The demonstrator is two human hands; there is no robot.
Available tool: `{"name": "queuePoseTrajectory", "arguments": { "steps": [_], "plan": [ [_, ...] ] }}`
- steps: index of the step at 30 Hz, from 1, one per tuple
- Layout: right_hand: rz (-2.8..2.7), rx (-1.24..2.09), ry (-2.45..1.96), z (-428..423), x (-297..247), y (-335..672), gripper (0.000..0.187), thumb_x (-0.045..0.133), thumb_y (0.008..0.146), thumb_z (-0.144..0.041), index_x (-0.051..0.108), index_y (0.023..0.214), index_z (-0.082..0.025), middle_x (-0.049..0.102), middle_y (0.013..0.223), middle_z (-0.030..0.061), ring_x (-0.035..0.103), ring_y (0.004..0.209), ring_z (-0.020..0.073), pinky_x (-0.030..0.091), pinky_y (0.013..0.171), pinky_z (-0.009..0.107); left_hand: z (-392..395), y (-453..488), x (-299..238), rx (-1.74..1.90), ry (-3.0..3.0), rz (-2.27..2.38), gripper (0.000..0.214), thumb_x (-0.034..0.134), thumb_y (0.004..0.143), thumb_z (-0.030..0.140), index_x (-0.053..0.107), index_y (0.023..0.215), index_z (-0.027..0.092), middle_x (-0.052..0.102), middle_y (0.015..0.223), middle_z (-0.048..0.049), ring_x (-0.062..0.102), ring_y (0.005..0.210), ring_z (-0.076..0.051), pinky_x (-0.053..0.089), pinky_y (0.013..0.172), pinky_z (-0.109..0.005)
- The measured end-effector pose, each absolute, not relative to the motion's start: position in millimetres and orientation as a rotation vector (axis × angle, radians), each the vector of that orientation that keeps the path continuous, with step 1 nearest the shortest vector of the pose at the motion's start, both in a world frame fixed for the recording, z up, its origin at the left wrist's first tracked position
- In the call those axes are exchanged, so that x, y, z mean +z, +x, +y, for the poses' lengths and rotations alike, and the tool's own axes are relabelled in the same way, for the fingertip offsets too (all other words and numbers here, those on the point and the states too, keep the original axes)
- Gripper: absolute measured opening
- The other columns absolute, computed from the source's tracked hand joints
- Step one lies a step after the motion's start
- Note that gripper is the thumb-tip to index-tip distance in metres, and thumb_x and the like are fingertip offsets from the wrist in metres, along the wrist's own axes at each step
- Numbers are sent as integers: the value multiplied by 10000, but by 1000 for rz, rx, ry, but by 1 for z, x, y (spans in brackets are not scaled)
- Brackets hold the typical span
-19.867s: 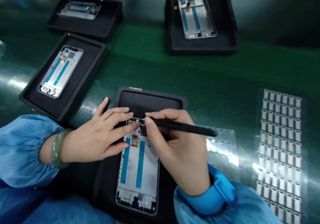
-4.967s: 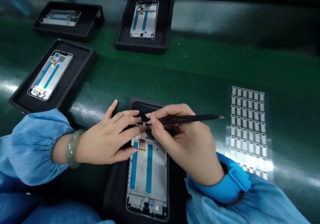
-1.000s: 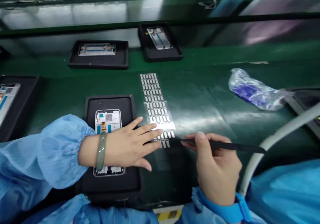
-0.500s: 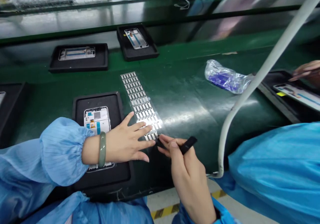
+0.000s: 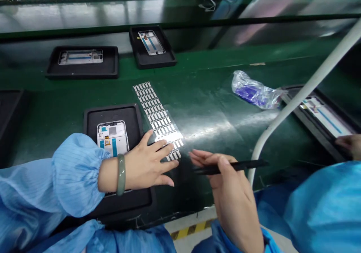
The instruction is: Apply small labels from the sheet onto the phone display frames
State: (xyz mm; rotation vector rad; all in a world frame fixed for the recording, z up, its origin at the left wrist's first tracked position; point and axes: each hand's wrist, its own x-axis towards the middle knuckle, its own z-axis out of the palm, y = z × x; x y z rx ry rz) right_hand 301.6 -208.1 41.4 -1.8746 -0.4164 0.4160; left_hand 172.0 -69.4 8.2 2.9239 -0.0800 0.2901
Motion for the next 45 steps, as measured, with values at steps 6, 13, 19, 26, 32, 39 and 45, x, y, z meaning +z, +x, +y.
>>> {"name": "queuePoseTrajectory", "arguments": {
  "steps": [6,13,19,26,32,39,45],
  "plan": [
    [-419,402,-2038,-209,19,313,450,588,782,-656,598,850,-211,714,744,49,708,618,226,618,640,383,-69,172,7,317,2892,-67,474,429,965,586,602,1273,271,563,1338,-105,484,1229,-294,269,1062,-684],
    [-411,365,-2113,-203,17,314,399,753,678,-541,610,853,-213,717,691,36,725,620,243,622,633,355,-70,172,8,313,2880,-61,463,453,958,582,620,1249,264,565,1334,-105,481,1229,-291,257,1069,-694],
    [-361,425,-2083,-198,15,323,418,802,640,-484,661,913,-201,712,656,27,715,576,216,610,577,285,-70,172,10,295,2871,-63,360,484,974,491,642,1206,266,568,1326,-104,488,1222,-281,263,1061,-710],
    [-171,598,-1867,-186,32,323,507,886,456,-480,662,785,-167,694,602,36,657,462,179,594,488,254,-71,174,9,265,2881,-50,335,507,965,484,649,1200,292,554,1361,-92,472,1259,-277,233,1083,-711],
    [-40,752,-1668,-165,56,315,558,926,286,-476,644,673,-189,685,583,12,621,439,117,561,443,176,-60,156,21,300,2927,-6,495,533,920,584,588,1284,253,529,1401,-118,467,1297,-279,272,1104,-660],
    [-50,995,-1502,-124,58,286,515,933,312,-445,686,693,-201,743,749,6,706,620,106,581,561,129,18,79,41,175,2976,274,479,607,912,477,559,1218,111,546,1363,-184,486,1298,-335,342,1090,-608],
    [-213,1059,-1433,-80,48,251,466,920,405,-427,611,660,-190,731,674,-9,708,583,120,577,522,146,34,41,14,346,2791,389,372,500,971,437,534,1149,112,582,1314,-179,506,1293,-311,313,1124,-599]
  ]
}}
